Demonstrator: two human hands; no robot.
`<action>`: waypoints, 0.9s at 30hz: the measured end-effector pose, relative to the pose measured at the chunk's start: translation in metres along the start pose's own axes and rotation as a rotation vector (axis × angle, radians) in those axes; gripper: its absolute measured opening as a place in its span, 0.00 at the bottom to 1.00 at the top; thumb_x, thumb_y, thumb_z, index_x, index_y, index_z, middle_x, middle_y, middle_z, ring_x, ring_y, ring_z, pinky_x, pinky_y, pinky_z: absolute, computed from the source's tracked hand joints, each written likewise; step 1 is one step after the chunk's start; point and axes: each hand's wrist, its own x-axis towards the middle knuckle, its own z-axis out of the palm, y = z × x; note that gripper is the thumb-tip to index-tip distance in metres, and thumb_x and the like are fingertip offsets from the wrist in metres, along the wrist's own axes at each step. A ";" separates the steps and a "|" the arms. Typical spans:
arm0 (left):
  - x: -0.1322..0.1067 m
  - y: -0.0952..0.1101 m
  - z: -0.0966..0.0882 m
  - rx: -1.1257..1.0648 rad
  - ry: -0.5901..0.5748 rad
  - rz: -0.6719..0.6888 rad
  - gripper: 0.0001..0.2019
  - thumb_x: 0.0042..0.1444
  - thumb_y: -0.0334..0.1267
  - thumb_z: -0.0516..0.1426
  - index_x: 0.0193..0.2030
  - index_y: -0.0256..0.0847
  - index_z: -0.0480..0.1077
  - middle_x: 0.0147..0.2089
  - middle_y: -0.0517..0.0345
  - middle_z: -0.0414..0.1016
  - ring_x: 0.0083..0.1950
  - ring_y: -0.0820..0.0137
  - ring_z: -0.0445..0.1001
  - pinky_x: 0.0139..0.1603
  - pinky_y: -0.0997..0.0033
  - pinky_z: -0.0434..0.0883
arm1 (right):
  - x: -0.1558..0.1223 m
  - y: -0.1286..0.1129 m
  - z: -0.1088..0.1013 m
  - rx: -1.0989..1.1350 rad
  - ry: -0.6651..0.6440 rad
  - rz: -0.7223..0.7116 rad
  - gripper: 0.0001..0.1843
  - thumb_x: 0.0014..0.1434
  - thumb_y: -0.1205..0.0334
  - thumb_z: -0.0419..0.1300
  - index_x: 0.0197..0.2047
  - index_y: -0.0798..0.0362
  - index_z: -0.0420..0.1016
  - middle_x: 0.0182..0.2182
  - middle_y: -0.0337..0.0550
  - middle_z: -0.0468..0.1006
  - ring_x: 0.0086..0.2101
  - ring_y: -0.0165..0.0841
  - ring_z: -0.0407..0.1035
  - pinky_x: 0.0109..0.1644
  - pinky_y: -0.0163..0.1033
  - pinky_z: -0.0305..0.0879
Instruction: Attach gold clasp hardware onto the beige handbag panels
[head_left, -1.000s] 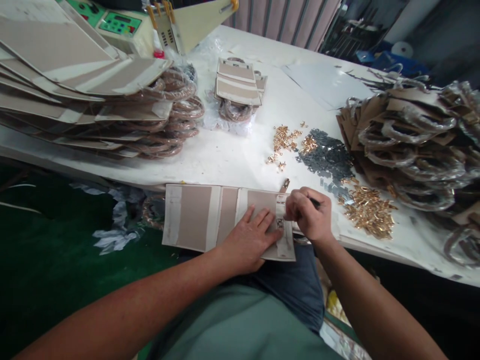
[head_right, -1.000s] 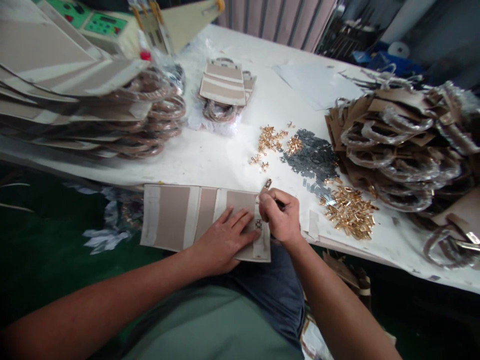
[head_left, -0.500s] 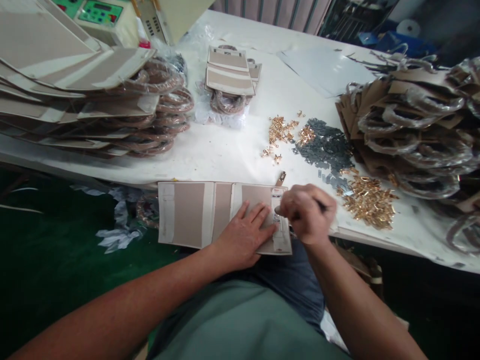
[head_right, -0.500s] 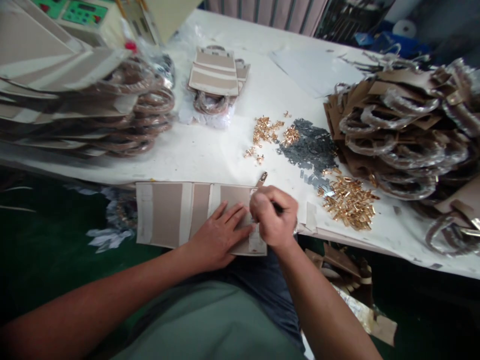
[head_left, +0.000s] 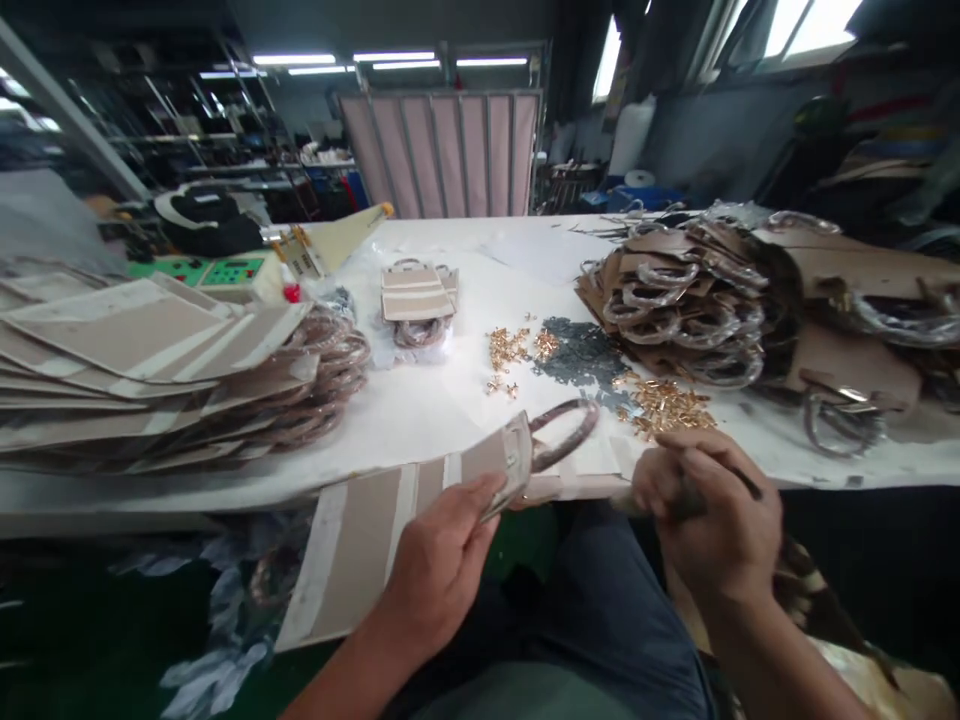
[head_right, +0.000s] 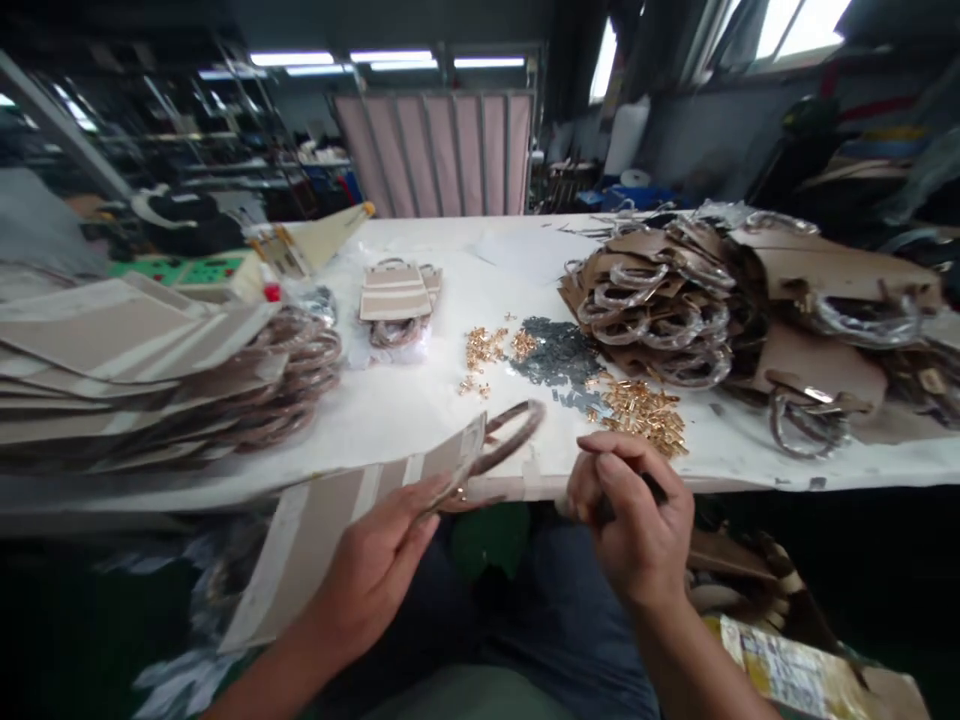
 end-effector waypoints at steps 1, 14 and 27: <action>-0.002 0.012 -0.015 -0.175 0.077 -0.106 0.20 0.66 0.40 0.62 0.64 0.46 0.78 0.65 0.51 0.79 0.70 0.51 0.73 0.75 0.52 0.65 | -0.002 0.001 -0.001 -0.003 0.010 0.035 0.06 0.64 0.59 0.65 0.42 0.50 0.83 0.18 0.33 0.66 0.18 0.29 0.61 0.22 0.36 0.58; -0.035 0.083 -0.070 -1.002 0.626 -0.453 0.35 0.46 0.43 0.75 0.63 0.45 0.78 0.56 0.49 0.85 0.58 0.43 0.82 0.61 0.47 0.80 | 0.017 -0.027 0.089 -0.365 -0.342 -0.177 0.31 0.53 0.52 0.76 0.59 0.47 0.81 0.45 0.45 0.85 0.38 0.39 0.77 0.42 0.41 0.74; 0.013 0.063 -0.044 -1.242 0.207 -0.496 0.32 0.57 0.45 0.69 0.68 0.38 0.73 0.54 0.39 0.85 0.60 0.42 0.81 0.66 0.39 0.74 | 0.040 -0.025 0.046 -0.249 -0.278 0.254 0.33 0.62 0.33 0.64 0.20 0.51 0.69 0.16 0.38 0.68 0.16 0.29 0.61 0.17 0.35 0.52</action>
